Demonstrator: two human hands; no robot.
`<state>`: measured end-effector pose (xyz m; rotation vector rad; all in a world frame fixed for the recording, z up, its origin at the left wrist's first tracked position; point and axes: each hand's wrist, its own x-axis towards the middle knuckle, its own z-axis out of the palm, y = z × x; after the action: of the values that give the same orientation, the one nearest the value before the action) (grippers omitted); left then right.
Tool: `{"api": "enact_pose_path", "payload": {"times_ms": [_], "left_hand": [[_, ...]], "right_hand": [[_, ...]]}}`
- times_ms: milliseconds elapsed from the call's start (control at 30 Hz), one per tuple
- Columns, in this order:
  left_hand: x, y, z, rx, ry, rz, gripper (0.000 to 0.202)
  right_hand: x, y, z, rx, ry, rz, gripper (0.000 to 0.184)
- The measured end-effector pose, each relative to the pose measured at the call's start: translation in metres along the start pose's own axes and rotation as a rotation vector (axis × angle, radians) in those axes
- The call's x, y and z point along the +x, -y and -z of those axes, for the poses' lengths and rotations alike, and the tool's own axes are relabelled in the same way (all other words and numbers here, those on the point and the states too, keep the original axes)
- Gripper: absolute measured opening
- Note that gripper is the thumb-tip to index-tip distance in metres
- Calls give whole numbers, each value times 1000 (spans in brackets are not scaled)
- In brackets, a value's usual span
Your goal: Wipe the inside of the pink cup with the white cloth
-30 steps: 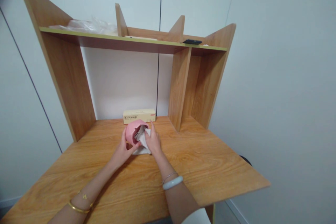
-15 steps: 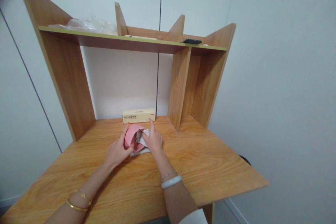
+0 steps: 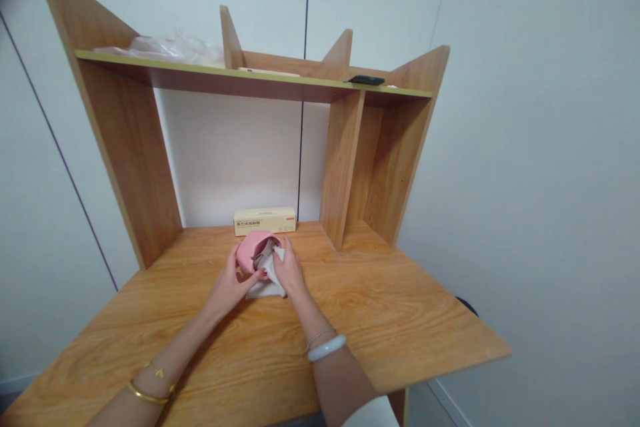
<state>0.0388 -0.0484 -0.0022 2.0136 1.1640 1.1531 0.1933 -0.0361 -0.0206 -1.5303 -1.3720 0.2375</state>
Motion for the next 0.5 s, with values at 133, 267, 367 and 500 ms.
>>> {"api": "enact_pose_path", "payload": {"times_ms": [133,267,367,500], "left_hand": [[0,-2,4,143,-25,33,74],[0,-4,10,279,-3,38,68],[-1,-5,13,325,13,22,70],[-1,-3,12,299,36,15,69]], "right_hand": [[-1,9,8,-180,-9,-59,60],[-3,18,17,-345,-24,27,64],[-4,20,18,-398,-19,81,64],[-3,14,14,-404,61,2,69]]}}
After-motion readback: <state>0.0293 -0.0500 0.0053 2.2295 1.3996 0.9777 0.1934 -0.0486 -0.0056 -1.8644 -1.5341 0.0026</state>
